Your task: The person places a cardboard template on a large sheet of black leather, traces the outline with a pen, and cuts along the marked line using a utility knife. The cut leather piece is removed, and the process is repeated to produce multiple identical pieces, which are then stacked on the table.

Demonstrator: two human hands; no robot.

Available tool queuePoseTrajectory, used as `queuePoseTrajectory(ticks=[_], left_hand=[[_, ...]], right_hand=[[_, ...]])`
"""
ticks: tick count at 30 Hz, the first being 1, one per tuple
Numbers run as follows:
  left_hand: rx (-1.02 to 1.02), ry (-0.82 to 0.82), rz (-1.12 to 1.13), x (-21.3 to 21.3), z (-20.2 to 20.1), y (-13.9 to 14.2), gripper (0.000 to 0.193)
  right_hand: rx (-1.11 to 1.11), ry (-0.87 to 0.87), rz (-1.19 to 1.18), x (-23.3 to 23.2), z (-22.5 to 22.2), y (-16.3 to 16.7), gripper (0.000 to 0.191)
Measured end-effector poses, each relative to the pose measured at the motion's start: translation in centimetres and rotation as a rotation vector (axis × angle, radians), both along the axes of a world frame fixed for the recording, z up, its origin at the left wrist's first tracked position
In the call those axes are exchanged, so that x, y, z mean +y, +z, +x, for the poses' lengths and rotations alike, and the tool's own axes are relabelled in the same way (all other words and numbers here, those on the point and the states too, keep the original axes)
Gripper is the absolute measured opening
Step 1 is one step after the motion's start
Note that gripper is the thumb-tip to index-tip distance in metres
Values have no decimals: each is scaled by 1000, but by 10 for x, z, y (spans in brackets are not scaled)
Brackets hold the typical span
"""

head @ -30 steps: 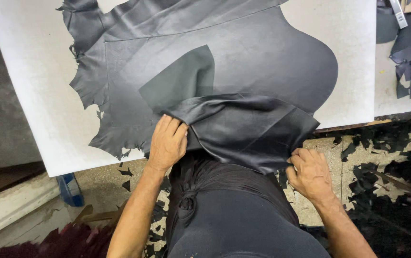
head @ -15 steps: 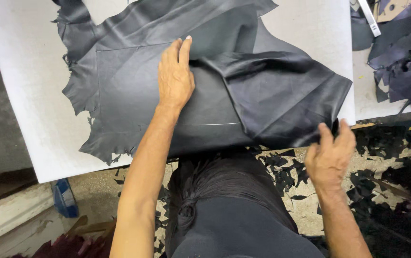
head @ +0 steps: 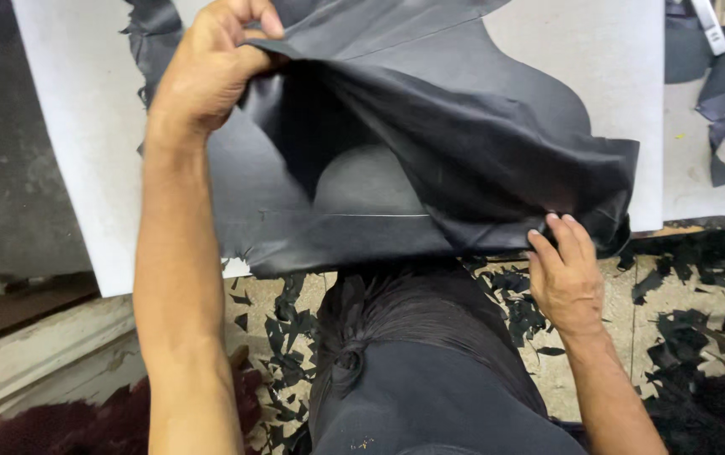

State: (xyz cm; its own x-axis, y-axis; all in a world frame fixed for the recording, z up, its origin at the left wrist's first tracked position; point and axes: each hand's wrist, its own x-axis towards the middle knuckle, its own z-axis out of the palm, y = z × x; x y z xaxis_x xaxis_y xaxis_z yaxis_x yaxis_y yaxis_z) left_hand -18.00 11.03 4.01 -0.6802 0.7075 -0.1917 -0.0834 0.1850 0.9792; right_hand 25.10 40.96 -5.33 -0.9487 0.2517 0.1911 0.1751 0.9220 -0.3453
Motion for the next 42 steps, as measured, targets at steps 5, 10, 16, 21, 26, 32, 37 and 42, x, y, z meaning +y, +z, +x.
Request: queuePoseTrajectory(ticks=[5, 10, 16, 21, 26, 32, 37, 42], left_hand=[[-72, -36, -716, -100, 8, 9, 32], [645, 2, -1070, -159, 62, -39, 61], [951, 50, -739, -187, 178, -75, 46], [988, -192, -657, -203, 220, -87, 64], [1047, -224, -588, -228, 210, -117, 50], [1010, -274, -385, -266, 194, -118, 22], [810, -184, -327, -261, 182, -94, 13], [-10, -82, -312, -252, 150, -65, 17]], right_hand=[[6, 167, -288, -8, 3, 18, 22], [-168, 122, -485, -43, -2, 8, 20], [-125, 33, -466, -78, -1, -9, 19], [-132, -52, -522, -84, 9, -5, 18], [-173, 4, -389, -93, 16, 11, 41], [-203, 55, 2, -115, 19, 16, 40], [-119, -111, -180, -99, 31, 22, 26], [-484, -417, -554, -29, 10, 54, 30]])
